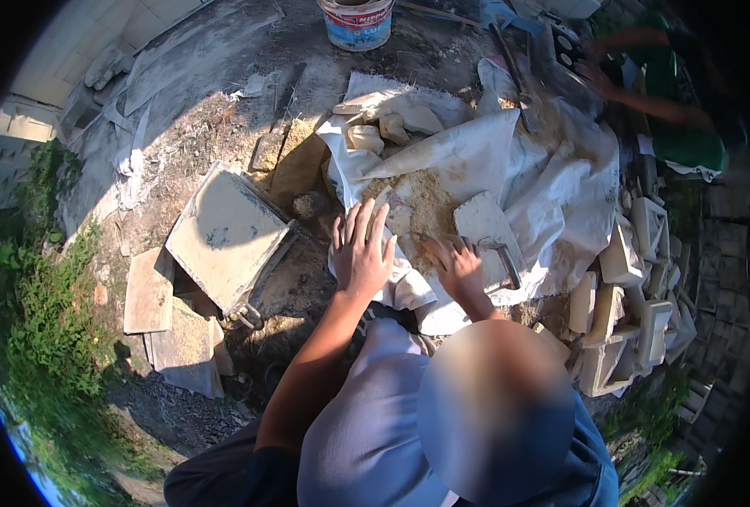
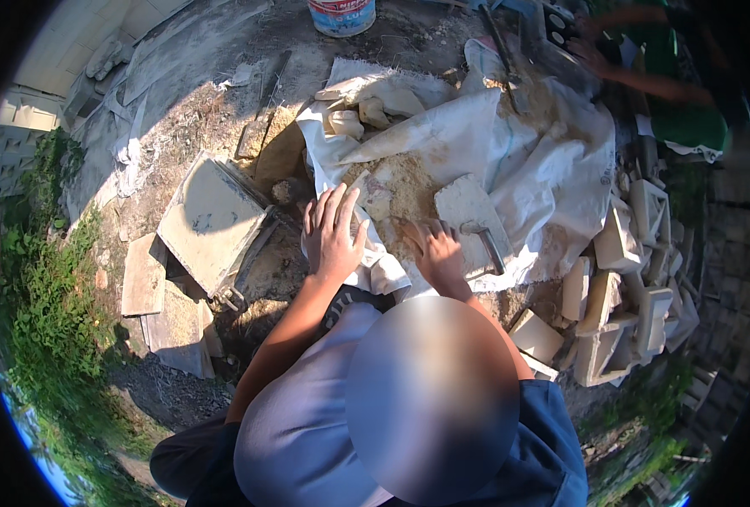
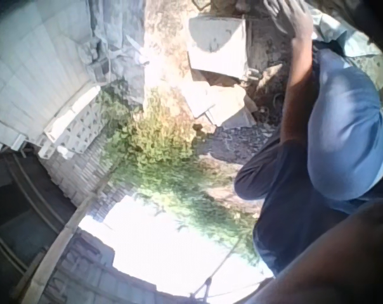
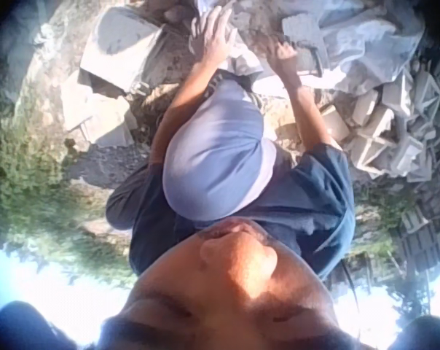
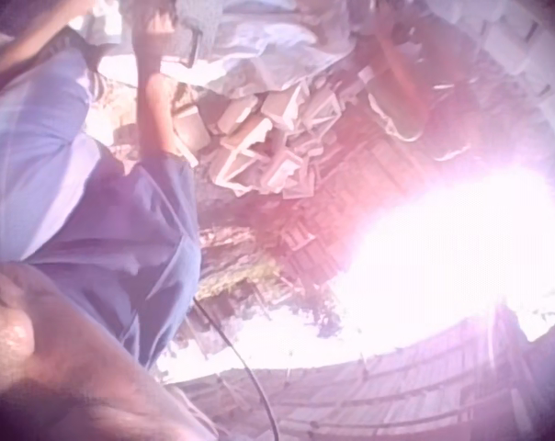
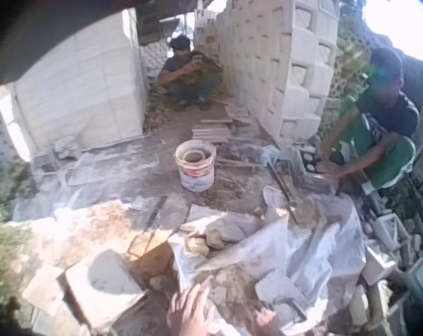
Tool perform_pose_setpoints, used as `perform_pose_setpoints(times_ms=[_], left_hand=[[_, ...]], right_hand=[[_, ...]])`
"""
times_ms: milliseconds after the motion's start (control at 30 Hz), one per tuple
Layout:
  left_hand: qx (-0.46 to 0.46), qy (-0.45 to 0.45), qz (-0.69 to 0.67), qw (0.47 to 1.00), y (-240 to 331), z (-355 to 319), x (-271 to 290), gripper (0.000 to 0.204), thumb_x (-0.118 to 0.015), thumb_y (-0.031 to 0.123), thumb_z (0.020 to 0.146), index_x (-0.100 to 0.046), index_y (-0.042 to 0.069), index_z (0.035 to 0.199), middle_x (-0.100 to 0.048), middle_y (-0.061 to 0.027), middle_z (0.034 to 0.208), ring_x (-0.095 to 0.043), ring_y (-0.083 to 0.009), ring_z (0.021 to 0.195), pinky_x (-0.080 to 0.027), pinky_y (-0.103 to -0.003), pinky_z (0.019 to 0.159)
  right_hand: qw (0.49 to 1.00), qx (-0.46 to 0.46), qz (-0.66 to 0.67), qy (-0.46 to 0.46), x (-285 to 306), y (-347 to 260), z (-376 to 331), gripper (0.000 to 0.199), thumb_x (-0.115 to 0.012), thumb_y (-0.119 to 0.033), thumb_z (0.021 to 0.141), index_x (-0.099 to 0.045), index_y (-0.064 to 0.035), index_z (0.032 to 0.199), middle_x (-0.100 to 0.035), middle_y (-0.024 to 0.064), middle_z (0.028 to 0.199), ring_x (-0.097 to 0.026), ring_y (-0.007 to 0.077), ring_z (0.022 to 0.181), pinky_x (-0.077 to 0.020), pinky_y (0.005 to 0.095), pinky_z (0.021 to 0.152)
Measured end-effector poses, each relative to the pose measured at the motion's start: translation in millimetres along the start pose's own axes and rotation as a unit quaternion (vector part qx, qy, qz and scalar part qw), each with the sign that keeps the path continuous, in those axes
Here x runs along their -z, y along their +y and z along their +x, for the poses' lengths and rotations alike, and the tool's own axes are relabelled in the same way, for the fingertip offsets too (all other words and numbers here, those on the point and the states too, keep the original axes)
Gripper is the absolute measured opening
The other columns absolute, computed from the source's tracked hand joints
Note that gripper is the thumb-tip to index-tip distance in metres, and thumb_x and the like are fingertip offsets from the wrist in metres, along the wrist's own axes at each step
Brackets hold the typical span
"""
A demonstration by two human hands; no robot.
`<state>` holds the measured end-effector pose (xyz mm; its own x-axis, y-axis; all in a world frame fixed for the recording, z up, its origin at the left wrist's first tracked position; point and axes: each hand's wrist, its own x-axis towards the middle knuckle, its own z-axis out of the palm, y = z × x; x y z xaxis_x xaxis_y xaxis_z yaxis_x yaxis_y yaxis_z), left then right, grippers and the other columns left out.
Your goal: The person uses a hammer and a trowel to shape and clean stone blocks on the ground.
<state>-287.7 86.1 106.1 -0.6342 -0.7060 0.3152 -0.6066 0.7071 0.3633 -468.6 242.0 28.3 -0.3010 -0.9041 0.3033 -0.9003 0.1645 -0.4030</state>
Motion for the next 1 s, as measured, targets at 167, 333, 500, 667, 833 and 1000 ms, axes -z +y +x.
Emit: perform_pose_setpoints(times_ms=[167,333,500,667,833,1000], left_hand=[[0.097,-0.130,0.065,0.985,-6.9,-8.3,-17.3,0.082,-0.070,0.019,0.085,-0.035,0.008,0.158,-0.046,-0.0154,0.157,-0.034,-0.0309,0.152,-0.002,-0.072,0.121],[0.094,-0.110,0.133,0.981,-6.6,-15.3,-22.4,0.084,-0.069,0.022,0.086,-0.032,0.004,0.159,-0.035,-0.0202,0.163,-0.022,-0.0334,0.157,0.004,-0.075,0.118],[0.031,-0.083,-0.213,0.973,14.6,23.5,-44.8,0.066,-0.051,0.001,0.092,-0.033,-0.006,0.155,-0.037,-0.0288,0.158,-0.036,-0.0443,0.147,-0.030,-0.047,0.123],[0.230,-0.051,-0.170,0.957,-35.9,10.7,-102.4,0.066,-0.044,-0.007,0.089,-0.034,-0.008,0.154,-0.045,-0.0338,0.149,-0.042,-0.0481,0.141,-0.036,-0.048,0.119],[0.275,-0.004,-0.239,0.931,-7.4,-23.4,-99.2,0.056,-0.042,-0.004,0.095,-0.036,-0.012,0.150,-0.041,-0.0361,0.151,-0.041,-0.0502,0.140,-0.036,-0.047,0.119],[0.269,0.051,-0.162,0.948,14.5,-27.6,-115.3,0.055,-0.037,0.001,0.101,-0.025,-0.019,0.151,-0.025,-0.0404,0.158,-0.023,-0.0503,0.151,-0.021,-0.048,0.126]], right_hand=[[0.997,0.041,0.004,-0.059,-34.3,3.2,1.3,0.062,-0.072,-0.012,0.086,-0.049,-0.0023,0.142,-0.066,0.0204,0.111,-0.066,0.0372,0.090,-0.0538,0.0476,0.073],[0.992,-0.115,0.043,-0.026,-9.9,1.9,-22.8,0.054,-0.066,-0.004,0.086,-0.054,-0.0061,0.139,-0.063,0.0184,0.086,-0.062,0.0397,0.079,-0.0512,0.0520,0.070],[0.983,-0.161,0.082,-0.019,21.1,-11.8,-10.5,0.042,-0.057,0.000,0.090,-0.050,0.0013,0.132,-0.058,0.0254,0.102,-0.059,0.0458,0.076,-0.0509,0.0539,0.064],[0.983,-0.100,0.153,0.033,16.1,-29.5,26.3,0.054,-0.060,0.006,0.086,-0.051,0.0023,0.140,-0.065,0.0251,0.112,-0.060,0.0483,0.089,-0.0518,0.0529,0.078],[0.968,-0.118,0.099,-0.197,48.5,-32.8,88.0,0.050,-0.063,-0.015,0.089,-0.058,-0.0157,0.139,-0.065,0.0262,0.107,-0.069,0.0437,0.091,-0.0582,0.0524,0.077],[0.969,-0.108,0.047,-0.219,40.6,-40.4,110.1,0.045,-0.059,-0.011,0.091,-0.060,-0.0150,0.136,-0.066,0.0224,0.112,-0.068,0.0452,0.089,-0.0573,0.0520,0.075]])
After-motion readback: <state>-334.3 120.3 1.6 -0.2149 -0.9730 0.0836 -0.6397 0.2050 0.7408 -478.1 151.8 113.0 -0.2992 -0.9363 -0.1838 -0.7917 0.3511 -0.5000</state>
